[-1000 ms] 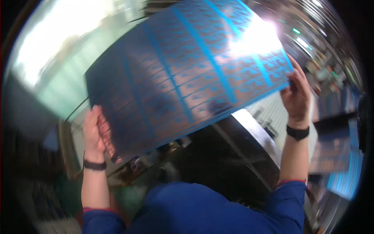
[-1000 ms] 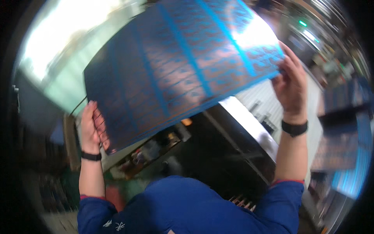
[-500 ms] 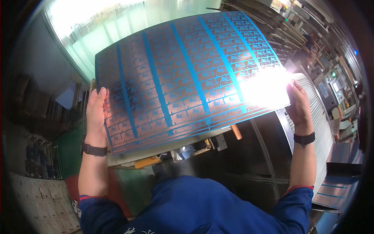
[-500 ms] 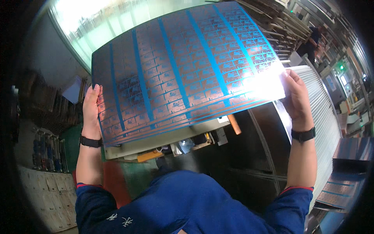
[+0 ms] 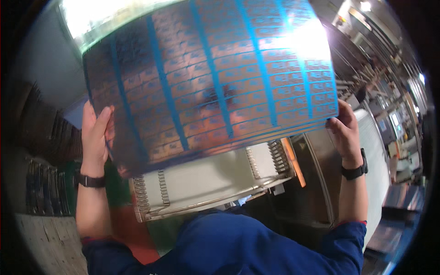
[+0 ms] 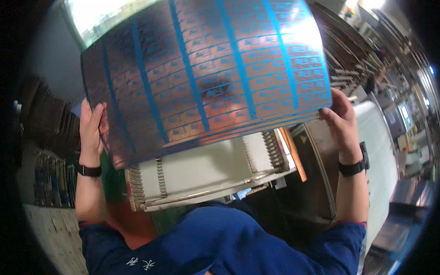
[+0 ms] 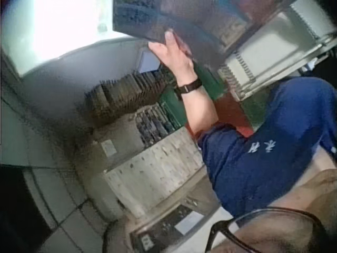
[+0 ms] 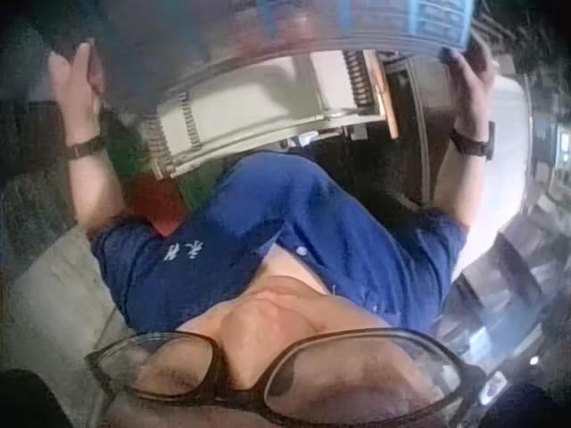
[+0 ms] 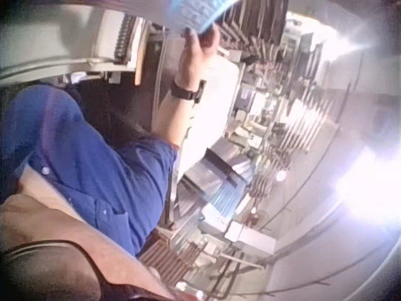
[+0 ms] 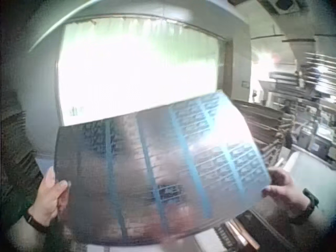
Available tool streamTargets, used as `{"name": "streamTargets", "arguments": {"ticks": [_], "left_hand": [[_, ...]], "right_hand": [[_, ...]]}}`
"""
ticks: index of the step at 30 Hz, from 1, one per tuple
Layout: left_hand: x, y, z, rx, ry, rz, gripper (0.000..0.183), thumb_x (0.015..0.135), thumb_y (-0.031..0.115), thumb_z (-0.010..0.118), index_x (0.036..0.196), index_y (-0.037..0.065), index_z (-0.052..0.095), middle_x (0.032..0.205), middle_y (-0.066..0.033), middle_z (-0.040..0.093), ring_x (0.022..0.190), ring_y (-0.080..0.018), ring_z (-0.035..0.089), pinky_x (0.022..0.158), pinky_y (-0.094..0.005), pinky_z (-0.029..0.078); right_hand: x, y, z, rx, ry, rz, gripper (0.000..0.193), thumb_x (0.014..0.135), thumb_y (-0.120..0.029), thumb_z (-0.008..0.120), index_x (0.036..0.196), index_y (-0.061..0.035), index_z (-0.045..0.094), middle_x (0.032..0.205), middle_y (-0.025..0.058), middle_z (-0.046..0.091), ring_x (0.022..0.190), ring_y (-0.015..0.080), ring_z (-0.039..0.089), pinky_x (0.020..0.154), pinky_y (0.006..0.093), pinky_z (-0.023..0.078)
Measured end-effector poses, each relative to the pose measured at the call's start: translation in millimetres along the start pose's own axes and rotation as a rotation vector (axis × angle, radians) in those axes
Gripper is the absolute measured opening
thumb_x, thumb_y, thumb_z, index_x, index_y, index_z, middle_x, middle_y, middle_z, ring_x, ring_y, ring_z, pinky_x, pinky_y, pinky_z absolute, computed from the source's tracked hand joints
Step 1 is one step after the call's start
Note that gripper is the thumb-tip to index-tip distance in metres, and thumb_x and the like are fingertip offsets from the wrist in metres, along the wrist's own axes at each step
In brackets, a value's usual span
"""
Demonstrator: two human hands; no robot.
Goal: Transfer printed metal circuit sheets from an industrial conveyor/drying rack into a vertical slot storage rack.
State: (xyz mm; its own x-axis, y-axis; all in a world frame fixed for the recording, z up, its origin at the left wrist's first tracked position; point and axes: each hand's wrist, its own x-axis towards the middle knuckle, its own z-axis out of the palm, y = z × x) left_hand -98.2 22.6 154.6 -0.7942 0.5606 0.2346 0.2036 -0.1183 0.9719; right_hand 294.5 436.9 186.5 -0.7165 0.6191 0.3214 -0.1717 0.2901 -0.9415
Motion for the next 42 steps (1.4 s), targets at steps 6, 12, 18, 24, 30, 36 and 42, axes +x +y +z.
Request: {"name": "streamTargets", "arguments": {"ticks": [6, 12, 18, 24, 30, 36, 42], "left_hand": [[41, -1, 2, -0.001, 0.134, 0.027, 0.029, 0.099, 0.019, 0.058, 0.123, 0.011, 0.043, 0.115, -0.0025, 0.059, 0.106, -0.0117, 0.059, 0.08, -0.0251, 0.047], [62, -31, 6, -0.228, 0.278, 0.216, 0.03, 0.099, 0.015, 0.057, 0.125, 0.013, 0.042, 0.131, -0.0045, 0.052, 0.121, -0.0158, 0.051, 0.1, -0.0336, 0.04], [74, -71, 9, -0.43, 0.341, 0.326, 0.038, 0.096, 0.005, 0.059, 0.129, 0.009, 0.041, 0.131, -0.0072, 0.05, 0.123, -0.0213, 0.049, 0.106, -0.0401, 0.04], [90, -104, 10, -0.43, 0.28, 0.378, 0.039, 0.098, 0.012, 0.058, 0.132, 0.007, 0.039, 0.137, -0.0112, 0.048, 0.126, -0.0246, 0.048, 0.108, -0.0441, 0.039], [94, -125, 4, -0.387, 0.344, 0.372, 0.04, 0.097, 0.011, 0.059, 0.132, 0.007, 0.04, 0.137, -0.0121, 0.048, 0.126, -0.0264, 0.049, 0.107, -0.0439, 0.04], [97, -127, 10, -0.38, 0.251, 0.349, 0.034, 0.099, 0.012, 0.056, 0.13, 0.007, 0.044, 0.133, -0.0103, 0.052, 0.123, -0.0225, 0.051, 0.106, -0.0422, 0.04], [87, -152, -6, -0.049, 0.359, 0.203, 0.023, 0.101, 0.015, 0.056, 0.12, 0.005, 0.049, 0.126, -0.0098, 0.056, 0.118, -0.02, 0.053, 0.103, -0.0391, 0.043]], "right_hand": [[68, 41, -5, -0.281, 0.067, -0.276, 0.031, 0.09, -0.002, 0.067, 0.12, 0.0011, 0.057, 0.107, 0.0033, 0.064, 0.099, 0.01, 0.059, 0.087, 0.0251, 0.047], [124, 97, 22, -0.295, 0.076, -0.415, 0.016, 0.093, 0.001, 0.064, 0.109, -0.0014, 0.059, 0.097, -0.001, 0.061, 0.089, 0.006, 0.055, 0.084, 0.0201, 0.044], [146, 109, 43, -0.328, 0.192, -0.454, 0.013, 0.098, -0.003, 0.058, 0.111, -0.0019, 0.055, 0.097, -0.0015, 0.058, 0.088, 0.0056, 0.055, 0.08, 0.0197, 0.045], [151, 122, 48, -0.384, 0.082, -0.312, 0.015, 0.098, -0.008, 0.061, 0.111, -0.0025, 0.056, 0.097, -0.0006, 0.059, 0.088, 0.0061, 0.055, 0.079, 0.0204, 0.045], [162, 140, 69, -0.337, 0.161, -0.275, 0.014, 0.097, -0.009, 0.062, 0.107, -0.0017, 0.056, 0.094, -0.002, 0.058, 0.088, 0.0056, 0.052, 0.08, 0.0193, 0.043], [172, 166, 75, -0.268, 0.304, -0.27, 0.025, 0.097, -0.008, 0.062, 0.12, -0.0004, 0.054, 0.101, 0.0001, 0.058, 0.091, 0.0075, 0.055, 0.082, 0.0209, 0.045], [172, 178, 120, -0.228, 0.527, -0.225, 0.025, 0.094, -0.016, 0.067, 0.115, -0.0041, 0.06, 0.106, 0.0034, 0.061, 0.094, 0.0122, 0.057, 0.085, 0.027, 0.047]]}}
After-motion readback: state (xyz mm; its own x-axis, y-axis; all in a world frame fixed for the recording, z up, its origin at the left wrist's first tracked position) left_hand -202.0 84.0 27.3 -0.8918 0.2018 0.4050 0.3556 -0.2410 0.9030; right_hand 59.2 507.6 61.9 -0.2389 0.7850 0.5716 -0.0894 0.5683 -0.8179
